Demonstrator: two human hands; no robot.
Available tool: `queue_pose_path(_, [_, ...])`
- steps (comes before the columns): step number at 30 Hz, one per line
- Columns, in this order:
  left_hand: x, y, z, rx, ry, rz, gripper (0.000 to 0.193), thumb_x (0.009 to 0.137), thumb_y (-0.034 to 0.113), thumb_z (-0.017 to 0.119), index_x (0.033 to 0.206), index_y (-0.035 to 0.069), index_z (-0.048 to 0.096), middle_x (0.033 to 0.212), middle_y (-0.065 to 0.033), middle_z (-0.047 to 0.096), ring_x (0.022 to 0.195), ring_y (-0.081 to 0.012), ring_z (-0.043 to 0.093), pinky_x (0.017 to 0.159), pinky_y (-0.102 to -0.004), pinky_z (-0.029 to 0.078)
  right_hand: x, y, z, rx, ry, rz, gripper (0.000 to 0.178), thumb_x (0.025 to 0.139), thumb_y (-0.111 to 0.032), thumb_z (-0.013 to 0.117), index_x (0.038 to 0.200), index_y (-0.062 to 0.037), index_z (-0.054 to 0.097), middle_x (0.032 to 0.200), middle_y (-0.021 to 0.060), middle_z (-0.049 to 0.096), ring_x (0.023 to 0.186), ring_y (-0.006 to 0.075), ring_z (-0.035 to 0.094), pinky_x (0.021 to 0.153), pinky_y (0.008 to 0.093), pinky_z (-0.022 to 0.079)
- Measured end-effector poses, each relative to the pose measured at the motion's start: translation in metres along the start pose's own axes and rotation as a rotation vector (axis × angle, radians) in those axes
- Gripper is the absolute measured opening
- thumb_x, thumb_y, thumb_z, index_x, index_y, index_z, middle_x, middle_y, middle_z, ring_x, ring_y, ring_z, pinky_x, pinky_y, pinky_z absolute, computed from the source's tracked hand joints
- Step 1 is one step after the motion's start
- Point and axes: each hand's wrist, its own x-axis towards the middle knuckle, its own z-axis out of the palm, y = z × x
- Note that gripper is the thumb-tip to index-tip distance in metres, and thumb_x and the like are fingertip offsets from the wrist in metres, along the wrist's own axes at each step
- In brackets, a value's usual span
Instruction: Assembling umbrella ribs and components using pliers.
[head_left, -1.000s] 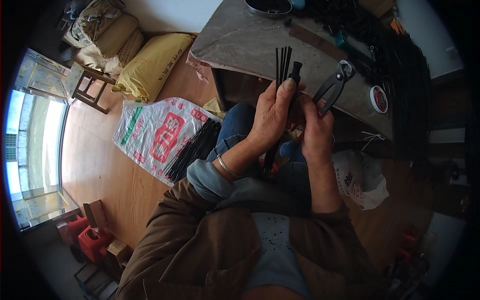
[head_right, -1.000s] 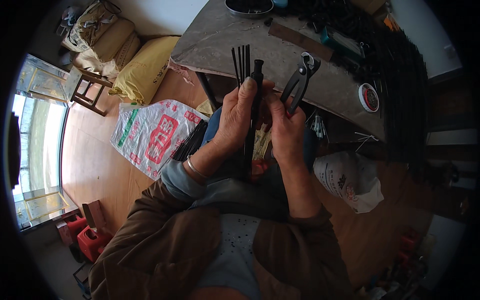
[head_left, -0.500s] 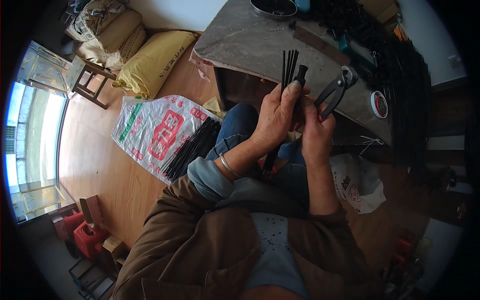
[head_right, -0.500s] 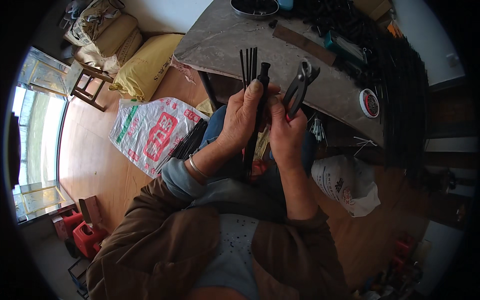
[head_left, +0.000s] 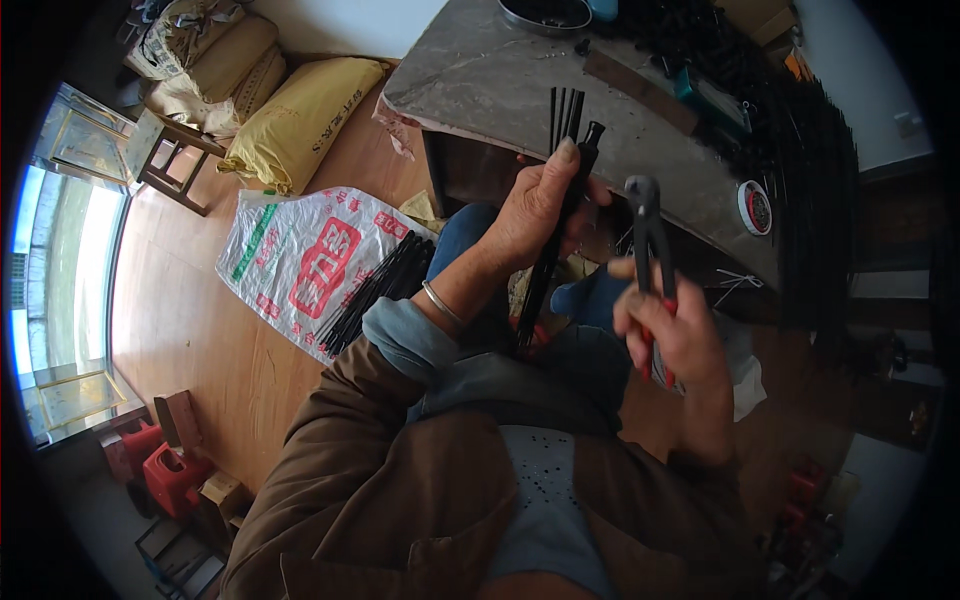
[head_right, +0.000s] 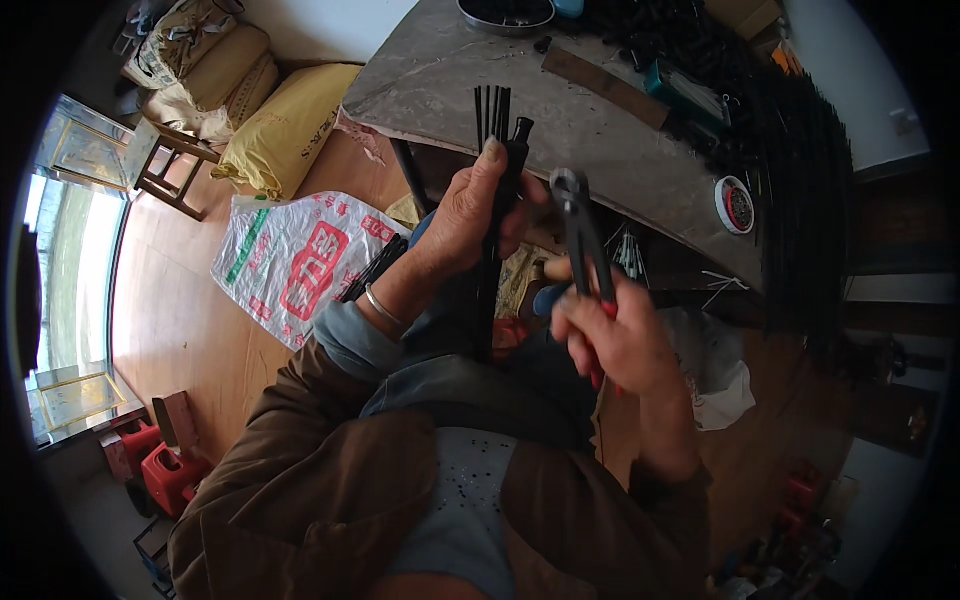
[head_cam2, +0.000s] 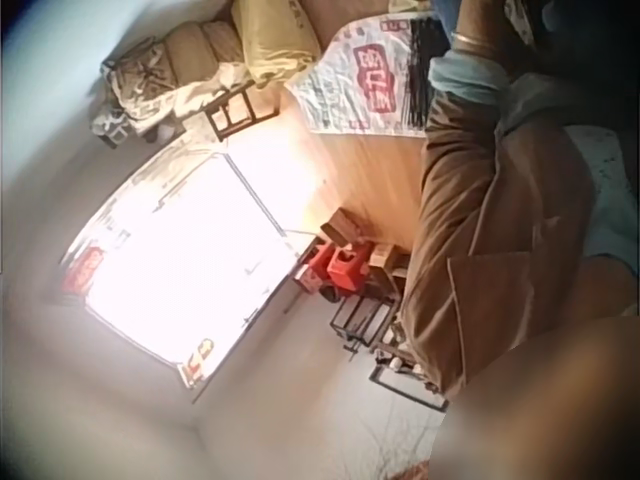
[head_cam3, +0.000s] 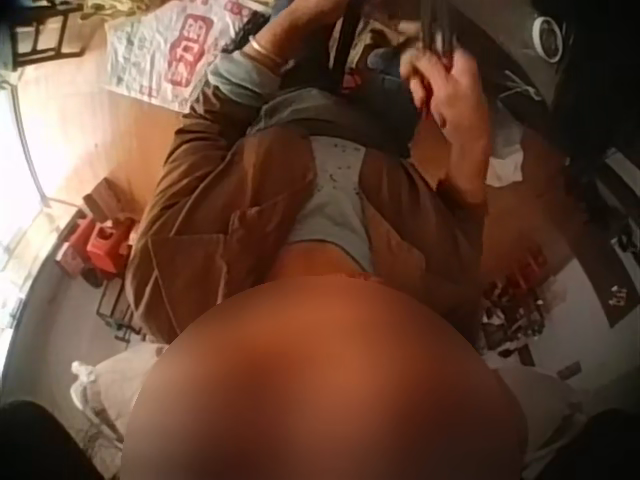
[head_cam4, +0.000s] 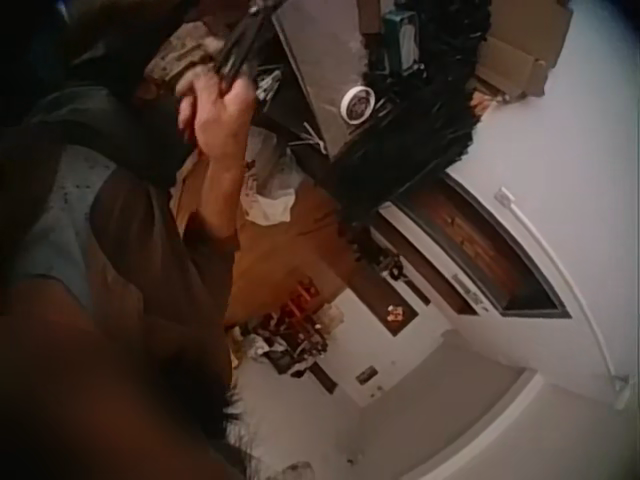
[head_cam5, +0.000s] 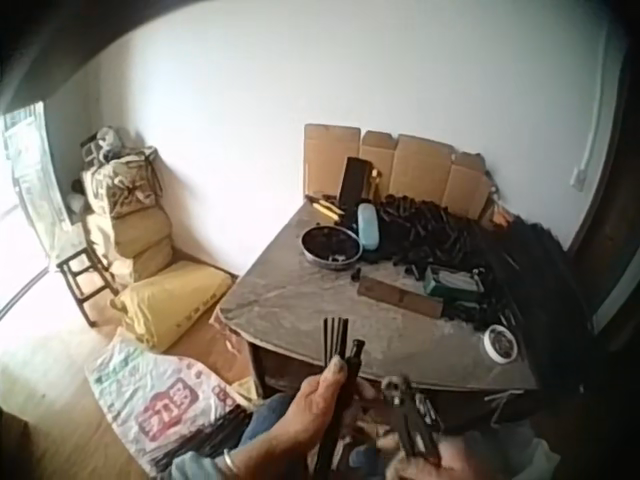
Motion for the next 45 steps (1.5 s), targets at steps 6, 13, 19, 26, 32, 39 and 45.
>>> queue_pose_path(6, [-0.007, 0.005, 0.028, 0.064, -0.043, -0.052, 0.075, 0.094, 0.068, 0.03, 0.084, 0.001, 0.063, 0.05, -0.0014, 0.046, 0.04, -0.0096, 0.042, 0.04, -0.0251, 0.033, -0.019, 0.015, -0.001, 0.07, -0.094, 0.235, 0.025, 0.098, -0.008, 0.045, 0.122, -0.0011, 0.049, 0.063, -0.0012, 0.044, 0.046, 0.0051, 0.042, 0.044, 0.0222, 0.04])
queue_pose_path(13, [0.002, -0.002, 0.023, 0.12, -0.064, -0.054, 0.075, 0.095, 0.067, 0.028, 0.084, 0.002, 0.062, 0.049, -0.0014, 0.046, 0.039, -0.0096, 0.042, 0.04, -0.0244, 0.033, -0.018, 0.018, -0.001, 0.142, -0.104, 0.263, 0.022, 0.099, -0.012, 0.046, 0.118, -0.0006, 0.05, 0.065, -0.0008, 0.044, 0.048, 0.0057, 0.042, 0.045, 0.0221, 0.039])
queue_pose_path(19, [0.003, -0.004, 0.021, 0.111, -0.065, -0.028, 0.074, 0.095, 0.066, 0.028, 0.084, 0.002, 0.062, 0.049, -0.0015, 0.046, 0.039, -0.0101, 0.043, 0.04, -0.0245, 0.033, -0.015, 0.015, 0.005, 0.209, -0.118, 0.237, 0.036, 0.099, -0.016, 0.049, 0.129, 0.0032, 0.043, 0.083, 0.0098, 0.059, 0.06, 0.0138, 0.059, 0.057, 0.0289, 0.054])
queue_pose_path(26, [-0.002, 0.001, 0.029, 0.121, -0.02, -0.039, 0.074, 0.095, 0.066, 0.029, 0.084, 0.001, 0.062, 0.049, -0.0016, 0.046, 0.039, -0.0101, 0.042, 0.039, -0.0247, 0.033, -0.021, -0.005, -0.001, 0.308, -0.215, 0.309, 0.039, 0.1, -0.018, 0.046, 0.132, 0.0034, 0.039, 0.088, 0.0123, 0.059, 0.063, 0.0174, 0.061, 0.061, 0.0323, 0.056])
queue_pose_path(32, [-0.004, -0.002, 0.032, 0.076, -0.02, -0.039, 0.072, 0.095, 0.066, 0.03, 0.085, 0.002, 0.061, 0.048, 0.0004, 0.041, 0.038, -0.0092, 0.038, 0.038, -0.0245, 0.03, -0.028, -0.029, -0.002, 0.505, -0.241, 0.491, 0.025, 0.1, -0.019, 0.047, 0.117, -0.0003, 0.045, 0.073, 0.0034, 0.047, 0.052, 0.0095, 0.046, 0.048, 0.0272, 0.043])
queue_pose_path(39, [-0.002, -0.002, 0.025, 0.046, 0.028, -0.058, 0.072, 0.095, 0.066, 0.03, 0.085, 0.002, 0.06, 0.047, 0.002, 0.036, 0.038, -0.0085, 0.035, 0.038, -0.025, 0.027, -0.004, -0.007, -0.009, -0.589, 0.002, 0.086, 0.016, 0.096, -0.009, 0.048, 0.11, -0.0032, 0.051, 0.072, 0.0028, 0.054, 0.061, 0.0087, 0.054, 0.053, 0.0255, 0.047])
queue_pose_path(45, [0.003, -0.004, 0.015, 0.016, -0.059, -0.056, 0.072, 0.095, 0.067, 0.03, 0.085, 0.002, 0.059, 0.049, 0.0012, 0.038, 0.039, -0.0095, 0.036, 0.039, -0.025, 0.03, -0.007, -0.022, -0.01, -0.148, -0.141, 0.324, 0.032, 0.097, -0.008, 0.047, 0.127, 0.0024, 0.043, 0.09, 0.0115, 0.063, 0.071, 0.0157, 0.063, 0.063, 0.0277, 0.054])
